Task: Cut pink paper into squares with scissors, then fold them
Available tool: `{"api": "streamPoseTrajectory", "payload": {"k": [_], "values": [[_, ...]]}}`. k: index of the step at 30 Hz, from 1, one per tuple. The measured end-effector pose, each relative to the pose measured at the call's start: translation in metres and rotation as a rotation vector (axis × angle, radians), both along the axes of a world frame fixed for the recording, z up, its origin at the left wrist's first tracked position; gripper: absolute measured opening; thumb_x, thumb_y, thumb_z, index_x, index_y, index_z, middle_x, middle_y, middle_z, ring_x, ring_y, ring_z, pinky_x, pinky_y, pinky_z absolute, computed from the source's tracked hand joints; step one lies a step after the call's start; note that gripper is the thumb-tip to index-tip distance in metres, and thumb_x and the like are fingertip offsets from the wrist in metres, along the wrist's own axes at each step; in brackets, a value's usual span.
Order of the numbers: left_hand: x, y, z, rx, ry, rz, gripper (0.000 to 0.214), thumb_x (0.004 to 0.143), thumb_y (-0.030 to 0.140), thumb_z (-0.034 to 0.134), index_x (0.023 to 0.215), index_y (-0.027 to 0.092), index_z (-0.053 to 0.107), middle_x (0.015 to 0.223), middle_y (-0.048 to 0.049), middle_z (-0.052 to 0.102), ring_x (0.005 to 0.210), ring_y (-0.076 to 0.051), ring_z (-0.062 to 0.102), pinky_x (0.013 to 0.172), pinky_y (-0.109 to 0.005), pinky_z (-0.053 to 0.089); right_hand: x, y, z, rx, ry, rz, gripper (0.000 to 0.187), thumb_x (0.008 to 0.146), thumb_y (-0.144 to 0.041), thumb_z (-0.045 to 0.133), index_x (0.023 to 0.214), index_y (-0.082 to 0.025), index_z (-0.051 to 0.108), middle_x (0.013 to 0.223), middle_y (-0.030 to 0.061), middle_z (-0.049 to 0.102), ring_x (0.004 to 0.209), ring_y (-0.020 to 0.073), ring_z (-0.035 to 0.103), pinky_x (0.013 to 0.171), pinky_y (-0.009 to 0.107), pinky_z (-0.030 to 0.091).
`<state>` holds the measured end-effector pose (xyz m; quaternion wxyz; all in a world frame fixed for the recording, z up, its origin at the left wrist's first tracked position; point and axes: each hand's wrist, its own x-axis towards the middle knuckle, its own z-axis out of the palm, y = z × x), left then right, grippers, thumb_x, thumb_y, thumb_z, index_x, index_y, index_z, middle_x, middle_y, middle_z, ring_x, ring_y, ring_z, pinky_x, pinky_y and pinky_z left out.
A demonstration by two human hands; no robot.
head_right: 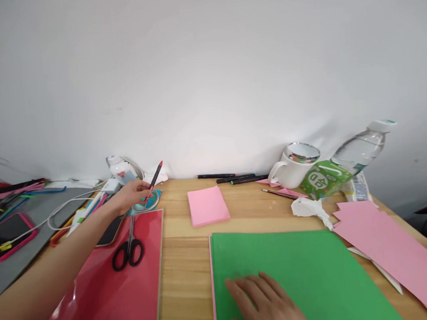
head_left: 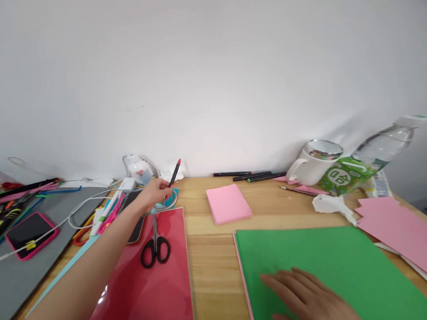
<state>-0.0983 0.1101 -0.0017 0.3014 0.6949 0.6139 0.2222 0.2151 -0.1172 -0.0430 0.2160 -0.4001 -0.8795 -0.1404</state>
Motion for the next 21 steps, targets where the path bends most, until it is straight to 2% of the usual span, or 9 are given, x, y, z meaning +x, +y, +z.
{"api": "streamPoseTrajectory", "payload": {"k": [3,5,7,9,13,17,21], "values": [[-0.005,-0.001,-0.004,-0.031,-0.016,-0.007,0.017,0.064,0.028,0.053,0.069,0.013,0.061,0.060,-0.0026,0.064,0.060,-0.016,0.062,0.052,-0.024,0.048,-0.018,0.026,0.006,-0.040,0.025,-0.039,0.026,0.091,-0.026,0.037,0.102,-0.019,0.059,0.096,0.0083,0.071,0.083,0.0230,0.068,0.063,0.035,0.059],[-0.008,-0.001,-0.007,-0.021,0.019,-0.006,0.018,0.066,0.026,0.051,0.074,0.012,0.060,0.063,-0.0032,0.064,0.062,-0.016,0.063,0.055,-0.025,0.049,-0.028,0.046,0.004,-0.071,0.008,-0.084,0.022,0.084,-0.021,0.050,0.104,-0.018,0.058,0.109,0.0133,0.065,0.097,0.0291,0.064,0.071,0.042,0.058],[-0.010,-0.001,-0.009,0.009,0.090,-0.012,0.020,0.069,0.025,0.050,0.079,0.012,0.060,0.066,-0.0040,0.065,0.064,-0.017,0.063,0.058,-0.027,0.050,-0.034,0.060,0.001,-0.115,-0.032,-0.125,0.032,0.072,-0.016,0.064,0.104,-0.016,0.059,0.118,0.0175,0.059,0.107,0.0345,0.058,0.079,0.048,0.055],[-0.009,0.000,-0.010,0.059,0.191,-0.031,0.019,0.070,0.023,0.050,0.083,0.012,0.060,0.072,-0.0057,0.066,0.070,-0.019,0.064,0.064,-0.030,0.051,-0.038,0.064,-0.001,-0.149,-0.049,-0.137,0.041,0.065,-0.013,0.072,0.104,-0.015,0.059,0.120,0.0192,0.058,0.110,0.0370,0.055,0.084,0.052,0.051],[0.000,0.004,-0.013,0.210,0.432,-0.078,0.022,0.073,0.014,0.047,0.091,0.012,0.060,0.094,-0.0129,0.064,0.094,-0.026,0.059,0.084,-0.038,0.045,-0.038,0.039,0.000,-0.211,0.017,-0.080,0.039,0.069,-0.014,0.070,0.106,-0.017,0.058,0.120,0.0159,0.058,0.114,0.0341,0.053,0.089,0.055,0.048],[0.014,0.004,-0.019,0.309,0.626,-0.117,0.027,0.078,0.009,0.039,0.094,0.008,0.061,0.097,-0.0195,0.061,0.100,-0.032,0.055,0.085,-0.043,0.043,-0.021,0.002,-0.008,-0.224,0.096,-0.010,0.027,0.080,-0.020,0.059,0.107,-0.020,0.057,0.121,0.0123,0.059,0.118,0.0297,0.051,0.091,0.054,0.048],[0.036,-0.014,-0.021,0.418,0.736,-0.138,0.037,0.077,0.002,0.035,0.106,0.004,0.058,0.105,-0.0252,0.057,0.106,-0.035,0.050,0.087,-0.050,0.039,0.008,-0.018,-0.031,-0.156,0.095,-0.155,0.024,0.083,-0.021,0.056,0.107,-0.018,0.059,0.124,0.0154,0.056,0.123,0.0334,0.044,0.092,0.060,0.044]]}}
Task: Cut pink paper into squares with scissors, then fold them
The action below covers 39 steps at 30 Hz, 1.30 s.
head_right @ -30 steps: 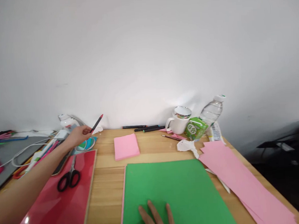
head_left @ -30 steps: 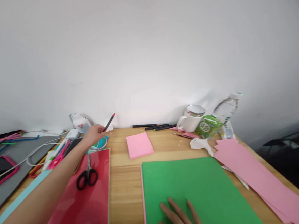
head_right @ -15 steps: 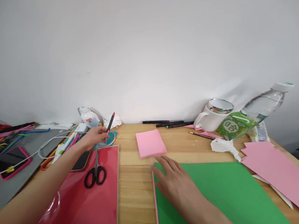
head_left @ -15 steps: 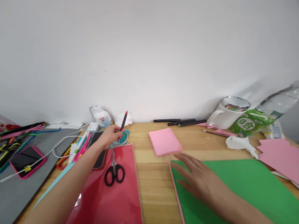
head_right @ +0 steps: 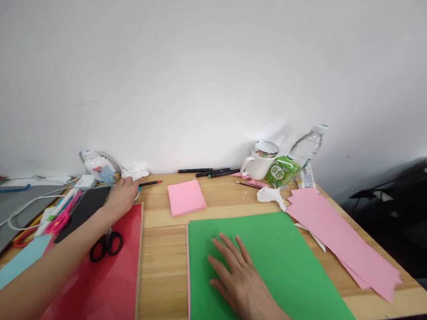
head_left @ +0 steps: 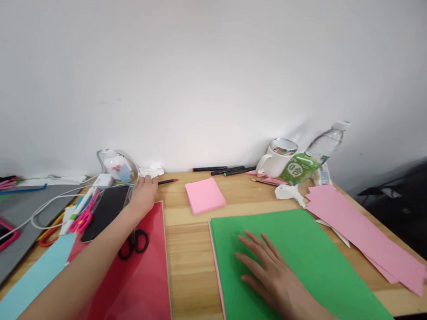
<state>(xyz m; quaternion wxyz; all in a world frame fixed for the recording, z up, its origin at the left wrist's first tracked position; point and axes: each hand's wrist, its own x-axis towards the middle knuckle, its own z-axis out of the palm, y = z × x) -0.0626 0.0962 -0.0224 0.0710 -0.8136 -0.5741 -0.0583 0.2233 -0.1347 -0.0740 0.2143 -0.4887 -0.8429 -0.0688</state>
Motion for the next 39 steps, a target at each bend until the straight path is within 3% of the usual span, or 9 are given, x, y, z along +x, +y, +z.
{"api": "streamPoseTrajectory", "payload": {"k": [4,8,14,18,23,29,34,37,39], "values": [[0.038,-0.034,-0.001,0.047,0.023,-0.125,0.041,0.081,0.002,0.031,0.114,0.007,0.053,0.116,-0.0227,0.051,0.111,-0.033,0.046,0.089,-0.048,0.037,0.019,-0.006,-0.021,-0.038,0.001,-0.190,0.035,0.085,-0.029,0.053,0.118,-0.019,0.055,0.133,0.0158,0.048,0.128,0.0348,0.038,0.093,0.061,0.041],[0.076,-0.071,-0.004,-0.024,0.002,-0.288,0.033,0.080,0.002,0.037,0.100,0.015,0.059,0.102,-0.0118,0.060,0.098,-0.024,0.054,0.082,-0.035,0.043,0.020,-0.010,-0.028,-0.088,0.031,-0.266,0.036,0.087,-0.032,0.050,0.121,-0.021,0.054,0.135,0.0129,0.047,0.129,0.0326,0.038,0.098,0.061,0.035],[0.111,-0.107,-0.006,-0.063,-0.042,-0.369,0.026,0.084,0.007,0.037,0.091,0.017,0.060,0.087,-0.0083,0.062,0.073,-0.020,0.060,0.062,-0.032,0.046,0.019,-0.019,-0.022,-0.099,0.080,-0.259,0.036,0.087,-0.029,0.051,0.121,-0.018,0.053,0.135,0.0163,0.046,0.130,0.0342,0.034,0.097,0.063,0.034],[0.127,-0.121,-0.016,-0.082,-0.064,-0.486,0.022,0.090,0.020,0.039,0.089,0.017,0.061,0.089,-0.0080,0.064,0.086,-0.021,0.060,0.075,-0.033,0.047,0.027,-0.015,-0.010,-0.090,0.161,-0.212,0.026,0.087,-0.024,0.050,0.111,-0.018,0.058,0.122,0.0154,0.057,0.121,0.0308,0.048,0.095,0.057,0.041],[0.128,-0.124,-0.030,-0.093,-0.088,-0.597,0.021,0.089,0.017,0.040,0.092,0.016,0.061,0.096,-0.0103,0.063,0.094,-0.022,0.057,0.084,-0.039,0.046,0.044,-0.005,-0.001,-0.044,0.276,-0.281,0.022,0.088,-0.019,0.045,0.104,-0.015,0.060,0.109,0.0146,0.063,0.105,0.0250,0.059,0.088,0.044,0.051],[0.121,-0.117,-0.030,-0.099,-0.102,-0.649,0.023,0.089,0.017,0.039,0.097,0.016,0.061,0.106,-0.0116,0.061,0.104,-0.023,0.054,0.089,-0.042,0.044,0.072,0.010,-0.003,-0.054,0.216,-0.325,0.023,0.088,-0.020,0.045,0.103,-0.015,0.061,0.109,0.0133,0.061,0.097,0.0236,0.061,0.082,0.039,0.053],[0.109,-0.099,-0.027,-0.002,-0.089,-0.516,0.036,0.085,0.025,0.051,0.120,0.018,0.051,0.136,-0.0152,0.042,0.130,-0.033,0.032,0.102,-0.053,0.030,0.121,0.057,0.007,-0.040,0.087,-0.599,0.028,0.084,-0.018,0.048,0.107,-0.014,0.062,0.120,0.0202,0.050,0.098,0.0299,0.058,0.080,0.047,0.050],[0.100,-0.089,-0.027,-0.017,-0.113,-0.433,0.038,0.085,0.028,0.051,0.120,0.015,0.050,0.132,-0.0191,0.046,0.127,-0.033,0.036,0.101,-0.052,0.032,0.136,0.082,0.013,-0.105,0.029,-0.693,0.024,0.081,-0.012,0.047,0.096,-0.009,0.066,0.102,0.0238,0.057,0.094,0.0356,0.057,0.074,0.051,0.048],[0.097,-0.090,-0.025,-0.025,-0.180,-0.428,0.042,0.087,0.026,0.047,0.126,0.012,0.044,0.127,-0.0197,0.050,0.122,-0.030,0.044,0.100,-0.047,0.037,0.124,0.090,0.017,-0.100,0.030,-0.675,0.024,0.081,-0.008,0.044,0.088,-0.008,0.067,0.093,0.0226,0.059,0.094,0.0355,0.057,0.076,0.050,0.047]]}}
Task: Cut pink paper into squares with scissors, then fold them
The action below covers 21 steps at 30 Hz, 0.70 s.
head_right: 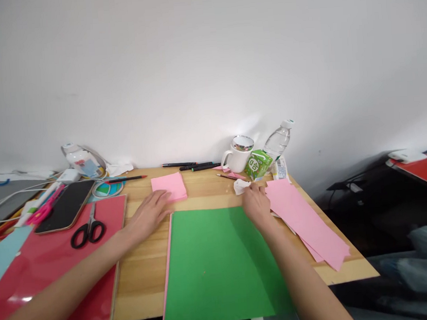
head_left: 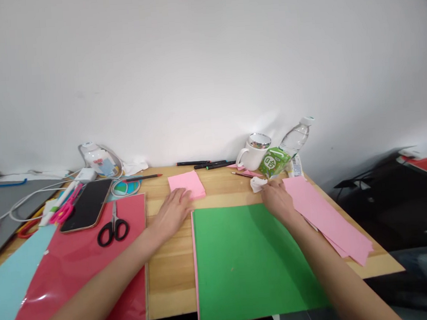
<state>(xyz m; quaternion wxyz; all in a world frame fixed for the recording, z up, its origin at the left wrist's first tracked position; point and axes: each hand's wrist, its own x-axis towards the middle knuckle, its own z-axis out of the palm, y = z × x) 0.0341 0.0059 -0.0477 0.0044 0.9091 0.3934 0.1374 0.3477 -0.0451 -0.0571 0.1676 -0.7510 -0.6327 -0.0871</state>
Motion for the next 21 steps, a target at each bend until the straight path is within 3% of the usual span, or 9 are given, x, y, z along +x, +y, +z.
{"api": "streamPoseTrajectory", "payload": {"k": [3,5,6,8,11,13,14,17,21], "values": [[0.004,-0.013,0.005,-0.026,-0.120,-0.055,0.051,0.089,0.025,0.042,0.138,0.018,0.026,0.135,-0.0178,0.041,0.119,-0.027,0.048,0.094,-0.043,0.043,-0.051,-0.003,0.011,0.062,0.036,0.138,0.031,0.083,-0.006,0.038,0.101,-0.012,0.062,0.106,0.0170,0.059,0.104,0.0285,0.054,0.086,0.044,0.047],[0.006,-0.020,0.009,-0.064,-0.156,-0.161,0.054,0.089,0.027,0.043,0.139,0.023,0.024,0.138,-0.0158,0.039,0.113,-0.025,0.054,0.090,-0.039,0.047,-0.094,-0.009,0.023,0.179,0.233,0.511,0.031,0.086,-0.008,0.037,0.107,-0.014,0.059,0.112,0.0141,0.057,0.109,0.0226,0.053,0.092,0.039,0.046],[0.004,-0.020,0.012,-0.071,-0.174,-0.200,0.052,0.090,0.026,0.041,0.139,0.023,0.025,0.134,-0.0144,0.043,0.111,-0.024,0.055,0.089,-0.038,0.047,-0.114,-0.013,0.030,0.153,0.320,0.715,0.032,0.087,-0.009,0.037,0.111,-0.016,0.056,0.116,0.0121,0.056,0.113,0.0197,0.051,0.095,0.036,0.045],[-0.007,-0.007,0.021,-0.036,-0.255,-0.189,0.042,0.091,0.019,0.033,0.133,0.022,0.035,0.122,-0.0108,0.053,0.109,-0.020,0.055,0.090,-0.033,0.046,-0.141,-0.021,0.040,0.140,0.435,0.886,0.033,0.088,-0.010,0.037,0.117,-0.018,0.051,0.124,0.0113,0.052,0.120,0.0172,0.046,0.099,0.035,0.043],[-0.045,0.038,0.037,0.138,-0.304,0.152,0.033,0.090,0.019,0.031,0.115,0.020,0.053,0.118,-0.0103,0.055,0.114,-0.023,0.050,0.096,-0.038,0.040,-0.149,-0.034,0.040,0.132,0.442,0.834,0.033,0.089,-0.009,0.036,0.118,-0.018,0.049,0.130,0.0139,0.047,0.121,0.0191,0.046,0.096,0.038,0.046],[-0.076,0.075,0.046,0.157,-0.241,0.446,0.040,0.088,0.020,0.034,0.126,0.012,0.045,0.115,-0.0158,0.055,0.108,-0.026,0.053,0.093,-0.040,0.041,-0.142,-0.044,0.030,0.083,0.364,0.811,0.031,0.088,-0.007,0.038,0.114,-0.017,0.052,0.123,0.0141,0.053,0.119,0.0213,0.048,0.094,0.041,0.047],[-0.090,0.092,0.049,0.141,-0.159,0.504,0.043,0.087,0.019,0.033,0.128,0.012,0.043,0.119,-0.0170,0.052,0.110,-0.026,0.052,0.094,-0.040,0.041,-0.139,-0.051,0.022,0.045,0.313,0.817,0.029,0.087,-0.008,0.040,0.111,-0.018,0.054,0.118,0.0129,0.057,0.119,0.0224,0.048,0.094,0.042,0.047],[-0.119,0.124,0.047,0.102,-0.089,0.510,0.041,0.082,0.018,0.041,0.122,0.014,0.051,0.126,-0.0167,0.047,0.121,-0.031,0.043,0.098,-0.042,0.037,-0.135,-0.069,-0.003,-0.039,0.229,0.802,0.026,0.084,-0.007,0.046,0.105,-0.018,0.058,0.114,0.0116,0.060,0.119,0.0236,0.049,0.095,0.044,0.048],[-0.120,0.124,0.036,0.084,-0.045,0.507,0.040,0.081,0.018,0.043,0.120,0.016,0.054,0.136,-0.0169,0.038,0.125,-0.036,0.037,0.097,-0.048,0.037,-0.143,-0.081,-0.023,0.027,0.208,0.737,0.033,0.082,-0.003,0.044,0.110,-0.017,0.056,0.121,0.0129,0.056,0.124,0.0249,0.045,0.098,0.049,0.044]]}}
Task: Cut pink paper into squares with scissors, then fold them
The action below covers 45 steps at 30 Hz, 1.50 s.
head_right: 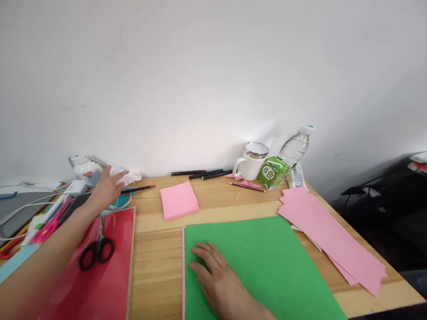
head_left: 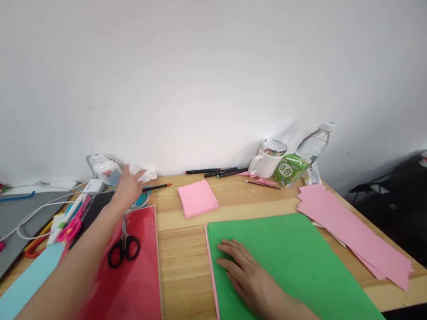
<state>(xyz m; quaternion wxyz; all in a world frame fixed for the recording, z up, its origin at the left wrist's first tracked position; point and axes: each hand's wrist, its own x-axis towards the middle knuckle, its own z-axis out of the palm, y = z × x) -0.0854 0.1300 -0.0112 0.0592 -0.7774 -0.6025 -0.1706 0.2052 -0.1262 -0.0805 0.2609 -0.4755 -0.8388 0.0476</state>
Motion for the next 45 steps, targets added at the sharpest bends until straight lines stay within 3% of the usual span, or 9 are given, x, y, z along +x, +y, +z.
{"api": "streamPoseTrajectory", "payload": {"k": [5,14,20,23,28,32,37,41,45], "values": [[0.024,-0.027,0.000,0.120,0.175,0.017,0.041,0.084,0.017,0.039,0.123,0.015,0.051,0.145,-0.0225,0.023,0.135,-0.043,0.014,0.097,-0.068,0.021,-0.006,0.005,0.000,-0.012,0.028,-0.003,0.035,0.081,-0.001,0.043,0.110,-0.017,0.056,0.121,0.0130,0.056,0.125,0.0247,0.043,0.100,0.048,0.043],[0.074,-0.085,-0.017,0.002,0.200,-0.304,0.039,0.082,0.007,0.035,0.114,0.012,0.056,0.132,-0.0196,0.047,0.133,-0.032,0.028,0.106,-0.054,0.021,-0.005,0.013,0.001,-0.020,0.107,0.009,0.026,0.084,-0.008,0.046,0.106,-0.015,0.058,0.117,0.0114,0.060,0.118,0.0232,0.050,0.101,0.046,0.043],[0.095,-0.109,-0.038,-0.137,0.119,-0.311,0.037,0.087,0.021,0.040,0.123,0.018,0.047,0.140,-0.0192,0.038,0.131,-0.033,0.031,0.099,-0.057,0.030,0.009,0.037,0.015,-0.013,0.130,-0.072,0.018,0.086,-0.009,0.047,0.094,-0.013,0.062,0.091,0.0095,0.067,0.085,0.0197,0.064,0.077,0.035,0.056],[0.100,-0.115,-0.048,-0.168,0.134,-0.356,0.040,0.089,0.026,0.039,0.127,0.016,0.044,0.141,-0.0198,0.037,0.132,-0.033,0.030,0.100,-0.053,0.031,0.017,0.041,0.027,0.077,0.103,-0.138,0.021,0.087,-0.009,0.045,0.098,-0.012,0.061,0.100,0.0137,0.064,0.091,0.0215,0.062,0.078,0.037,0.055],[0.100,-0.115,-0.049,-0.157,0.166,-0.375,0.040,0.089,0.024,0.039,0.127,0.012,0.044,0.136,-0.0192,0.041,0.127,-0.029,0.038,0.102,-0.041,0.033,0.008,-0.008,0.034,0.090,-0.034,0.024,0.026,0.088,-0.023,0.048,0.112,-0.021,0.057,0.127,0.0121,0.052,0.125,0.0285,0.041,0.097,0.053,0.041],[0.105,-0.107,-0.040,-0.124,0.199,-0.380,0.039,0.087,0.025,0.044,0.124,0.013,0.045,0.135,-0.0178,0.042,0.128,-0.030,0.033,0.103,-0.045,0.030,-0.012,-0.051,0.019,-0.039,-0.254,0.285,0.070,0.074,-0.062,0.054,0.133,-0.027,0.038,0.143,0.0128,0.035,0.132,0.0416,0.025,0.093,0.073,0.026],[0.115,-0.103,-0.033,-0.104,0.254,-0.405,0.032,0.085,0.018,0.043,0.116,0.010,0.050,0.120,-0.0192,0.051,0.121,-0.034,0.037,0.097,-0.051,0.033,-0.013,-0.067,-0.001,0.025,-0.360,0.081,0.062,0.082,-0.030,0.057,0.138,-0.022,0.032,0.144,0.0191,0.032,0.134,0.0381,0.024,0.097,0.064,0.032],[0.117,-0.098,-0.035,-0.145,0.316,-0.515,0.033,0.085,0.008,0.036,0.114,0.011,0.051,0.114,-0.0150,0.053,0.109,-0.025,0.047,0.093,-0.039,0.039,-0.002,-0.076,-0.009,0.124,-0.410,-0.163,0.055,0.078,-0.015,0.057,0.131,-0.013,0.043,0.134,0.0280,0.042,0.126,0.0432,0.037,0.090,0.061,0.042],[0.116,-0.093,-0.039,-0.169,0.356,-0.549,0.037,0.084,0.003,0.031,0.115,0.010,0.050,0.109,-0.0156,0.054,0.101,-0.024,0.051,0.088,-0.038,0.042,-0.002,-0.081,-0.014,0.193,-0.463,-0.176,0.044,0.078,-0.013,0.054,0.121,-0.009,0.052,0.125,0.0289,0.051,0.117,0.0439,0.047,0.084,0.059,0.046]]}}
